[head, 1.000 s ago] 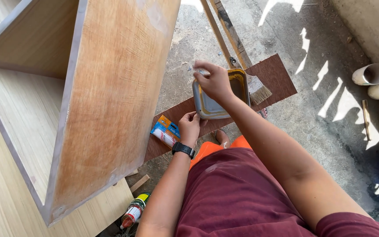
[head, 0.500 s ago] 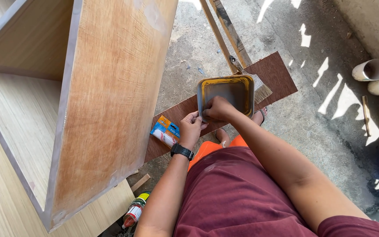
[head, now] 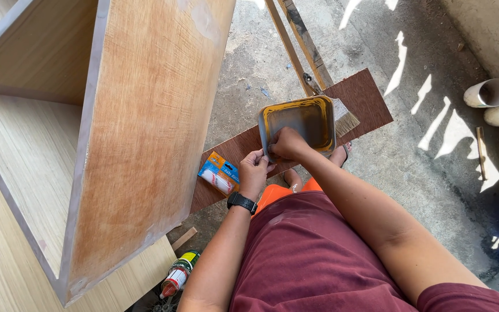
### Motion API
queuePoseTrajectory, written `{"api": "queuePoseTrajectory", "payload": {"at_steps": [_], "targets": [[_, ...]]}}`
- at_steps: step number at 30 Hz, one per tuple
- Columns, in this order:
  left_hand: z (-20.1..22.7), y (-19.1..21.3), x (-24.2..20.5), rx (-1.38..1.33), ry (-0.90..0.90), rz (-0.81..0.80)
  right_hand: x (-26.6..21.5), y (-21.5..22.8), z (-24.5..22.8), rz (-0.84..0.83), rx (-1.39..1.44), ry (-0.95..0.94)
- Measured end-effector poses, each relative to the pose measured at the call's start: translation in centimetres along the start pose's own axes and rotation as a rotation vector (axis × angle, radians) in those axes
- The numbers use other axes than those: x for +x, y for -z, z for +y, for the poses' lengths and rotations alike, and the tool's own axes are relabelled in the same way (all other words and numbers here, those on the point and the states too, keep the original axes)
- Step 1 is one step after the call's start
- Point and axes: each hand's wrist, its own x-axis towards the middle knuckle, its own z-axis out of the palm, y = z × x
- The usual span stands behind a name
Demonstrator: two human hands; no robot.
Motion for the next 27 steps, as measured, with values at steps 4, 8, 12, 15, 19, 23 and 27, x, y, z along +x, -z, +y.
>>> {"api": "queuePoseTrajectory", "payload": {"at_steps": [4,8,12,15,19,23,27], "targets": [[0.4,-0.1,-0.2,-0.022,-0.010,-0.005,0.1,-0.5,-0.3,-0.011,-0.040,-0.043],[3.3,-1.1,-2.0,-0.035,-0.008,0.017,-0.6,-0.2,-1.1,0.003,-0.093,-0.044],[4.2,-1.3,-2.6,-0.003,-0.025,0.052,-1.6,0.4,-1.8,0.024,-0.177,-0.020],[4.0,-1.4,-2.3,0.034,-0.036,0.058,-1.4,0.6,-1.1,0.029,-0.244,0.018],[4.7,-1.8,-2.6,0.054,-0.036,0.062,-1.4,1.4,-1.0,0.053,-0.272,0.028],[5.5,-2.1,-3.0,0.070,-0.044,0.053,-1.6,2.1,-0.9,0.010,-0.242,0.051],[5.9,-2.1,-3.5,0.101,-0.053,0.042,-0.4,1.7,0.5,-0.082,-0.167,-0.012]]}}
